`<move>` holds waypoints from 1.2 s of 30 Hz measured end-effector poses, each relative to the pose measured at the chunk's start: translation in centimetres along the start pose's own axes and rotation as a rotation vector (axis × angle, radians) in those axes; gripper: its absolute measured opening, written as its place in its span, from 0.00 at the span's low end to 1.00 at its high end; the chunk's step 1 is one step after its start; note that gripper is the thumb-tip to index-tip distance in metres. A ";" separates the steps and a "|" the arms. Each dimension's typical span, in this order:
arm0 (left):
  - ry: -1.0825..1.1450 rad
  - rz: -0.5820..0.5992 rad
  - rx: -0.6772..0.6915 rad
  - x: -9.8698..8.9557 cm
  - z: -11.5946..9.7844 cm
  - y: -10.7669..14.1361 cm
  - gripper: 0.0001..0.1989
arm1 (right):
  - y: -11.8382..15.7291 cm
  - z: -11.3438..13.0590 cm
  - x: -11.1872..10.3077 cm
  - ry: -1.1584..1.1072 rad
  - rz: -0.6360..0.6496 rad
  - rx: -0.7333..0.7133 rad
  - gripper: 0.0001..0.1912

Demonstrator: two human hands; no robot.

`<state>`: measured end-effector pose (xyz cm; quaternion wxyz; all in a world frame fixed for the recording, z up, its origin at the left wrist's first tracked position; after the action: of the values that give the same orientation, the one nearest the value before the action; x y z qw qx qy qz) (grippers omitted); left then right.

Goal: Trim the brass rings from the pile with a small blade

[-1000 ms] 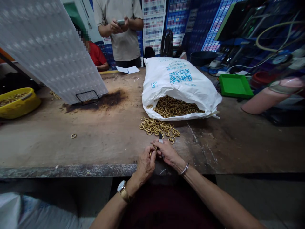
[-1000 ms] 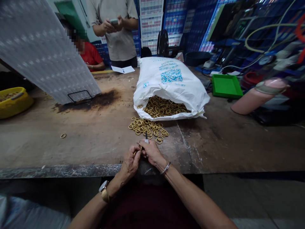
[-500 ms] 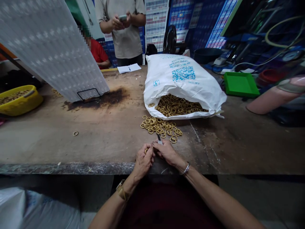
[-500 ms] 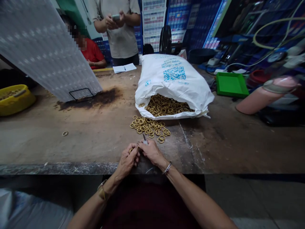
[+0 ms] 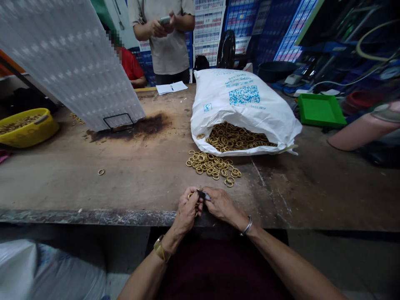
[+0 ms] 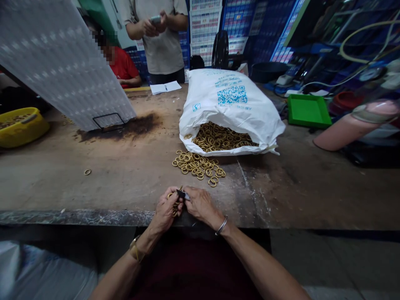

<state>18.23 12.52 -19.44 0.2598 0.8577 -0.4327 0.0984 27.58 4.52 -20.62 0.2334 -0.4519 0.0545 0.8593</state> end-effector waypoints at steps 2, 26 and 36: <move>-0.031 0.000 0.007 -0.1 0.1 0.0 0.20 | 0.0 0.2 0.2 0.034 -0.002 0.002 0.04; 0.048 0.135 -0.024 0.7 -1.4 2.1 0.19 | -1.5 -1.9 -1.6 0.361 0.017 0.215 0.08; 0.180 0.075 -0.080 0.6 -0.8 1.1 0.17 | -4.4 -3.2 -3.0 0.460 -0.089 0.368 0.07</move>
<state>17.77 11.95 -18.10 0.3279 0.8175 -0.4430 0.1673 33.39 6.39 -19.60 0.3305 -0.5867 0.2408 0.6990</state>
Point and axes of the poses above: each hand's wrist, its own y-axis away from the middle knuckle, its own x-axis out of the palm, z = x × y, the point moved 3 cm from there along -y, towards the middle knuckle, and after that the axes turned 7 degrees about y, right-handed, at the moved point
